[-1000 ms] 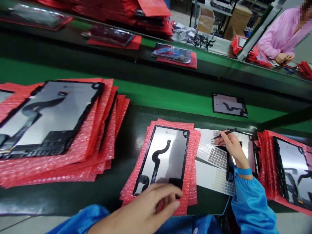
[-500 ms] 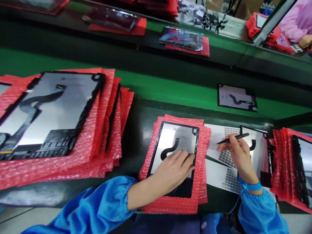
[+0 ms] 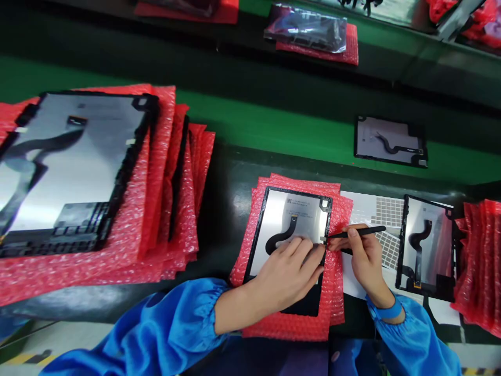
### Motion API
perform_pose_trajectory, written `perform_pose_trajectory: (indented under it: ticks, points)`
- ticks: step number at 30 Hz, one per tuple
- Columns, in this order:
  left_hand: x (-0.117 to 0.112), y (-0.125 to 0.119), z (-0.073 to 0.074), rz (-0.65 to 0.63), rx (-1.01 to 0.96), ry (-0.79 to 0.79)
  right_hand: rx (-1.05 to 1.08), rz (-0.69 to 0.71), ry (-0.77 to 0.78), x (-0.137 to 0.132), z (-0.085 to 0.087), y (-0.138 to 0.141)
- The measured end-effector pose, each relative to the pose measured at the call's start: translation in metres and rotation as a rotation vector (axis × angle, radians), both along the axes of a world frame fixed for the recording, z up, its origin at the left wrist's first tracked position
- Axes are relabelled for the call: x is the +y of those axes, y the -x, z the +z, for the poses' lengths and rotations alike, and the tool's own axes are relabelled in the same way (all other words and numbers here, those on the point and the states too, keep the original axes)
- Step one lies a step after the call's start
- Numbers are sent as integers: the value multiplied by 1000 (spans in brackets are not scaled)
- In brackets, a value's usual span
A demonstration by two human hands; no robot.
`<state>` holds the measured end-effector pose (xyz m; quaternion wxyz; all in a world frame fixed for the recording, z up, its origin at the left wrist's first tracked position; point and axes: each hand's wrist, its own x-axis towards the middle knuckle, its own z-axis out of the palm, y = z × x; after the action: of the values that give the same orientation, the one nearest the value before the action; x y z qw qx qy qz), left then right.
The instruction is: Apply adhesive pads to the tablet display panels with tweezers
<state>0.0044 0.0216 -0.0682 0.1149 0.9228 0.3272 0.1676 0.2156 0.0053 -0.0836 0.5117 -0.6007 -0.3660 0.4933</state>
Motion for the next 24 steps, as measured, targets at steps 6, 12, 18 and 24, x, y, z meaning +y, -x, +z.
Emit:
perform_pose_trajectory:
  ticks: [6, 12, 18, 24]
  points:
    - [1, 0, 1, 1, -25, 21, 13, 15, 17, -2, -1, 0]
    - [1, 0, 1, 2, -38, 11, 51, 45, 4, -1, -1, -1]
    - [1, 0, 2, 2, -7, -9, 78, 59, 4, 1, 2, 0]
    - [0, -3, 3, 0, 84, -83, 93, 43, -14, 4, 3, -1]
